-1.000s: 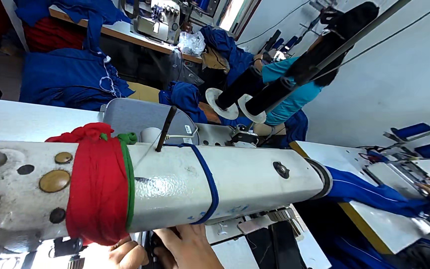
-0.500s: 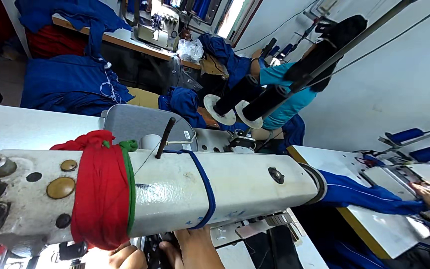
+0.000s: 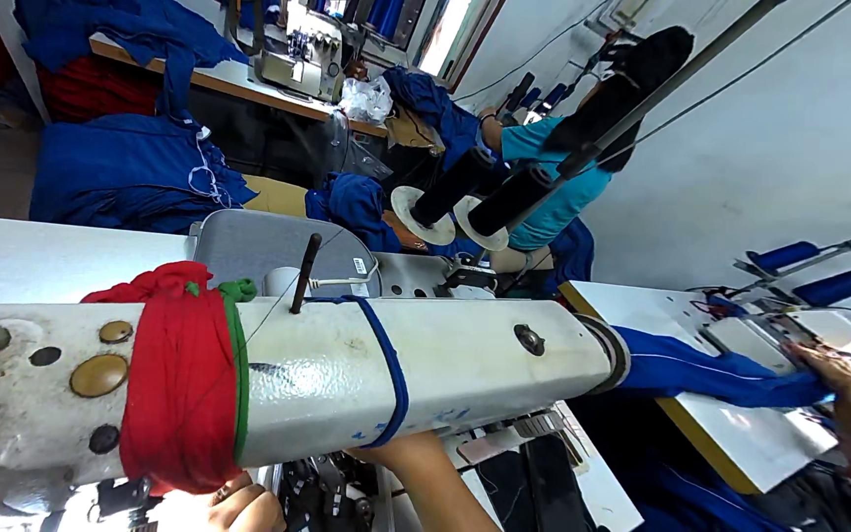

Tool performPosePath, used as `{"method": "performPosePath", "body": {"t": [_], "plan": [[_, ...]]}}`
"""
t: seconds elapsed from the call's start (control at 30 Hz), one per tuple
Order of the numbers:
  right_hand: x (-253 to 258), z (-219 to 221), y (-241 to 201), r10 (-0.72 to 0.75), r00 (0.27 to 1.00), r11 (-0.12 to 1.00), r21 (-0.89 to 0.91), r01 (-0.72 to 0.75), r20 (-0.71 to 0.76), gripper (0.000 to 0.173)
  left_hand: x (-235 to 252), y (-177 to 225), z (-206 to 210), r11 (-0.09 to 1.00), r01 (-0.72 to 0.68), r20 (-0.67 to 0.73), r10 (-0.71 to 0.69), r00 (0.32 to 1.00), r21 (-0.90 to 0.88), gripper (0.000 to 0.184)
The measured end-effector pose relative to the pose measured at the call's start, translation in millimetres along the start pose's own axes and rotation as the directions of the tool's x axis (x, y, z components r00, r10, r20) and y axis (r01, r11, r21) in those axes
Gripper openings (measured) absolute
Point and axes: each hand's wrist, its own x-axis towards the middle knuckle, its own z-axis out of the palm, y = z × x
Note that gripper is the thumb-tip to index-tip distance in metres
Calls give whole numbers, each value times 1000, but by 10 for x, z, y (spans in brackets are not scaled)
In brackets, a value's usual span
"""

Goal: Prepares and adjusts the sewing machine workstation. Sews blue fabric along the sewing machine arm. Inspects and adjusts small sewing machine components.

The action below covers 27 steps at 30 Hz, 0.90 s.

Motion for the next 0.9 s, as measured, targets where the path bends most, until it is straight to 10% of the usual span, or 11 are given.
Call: {"method": "performPosePath", "body": {"t": [0.47,0.9], "plan": [[-127,541,271,-176,809,978,-193,79,-560,24,2,2,19,1000,-11,-16,11,1000,-6,66],[-61,172,52,75,978,997,2,-76,-193,34,-7,-53,61,997,-54,-79,59,995,59,66]]}}
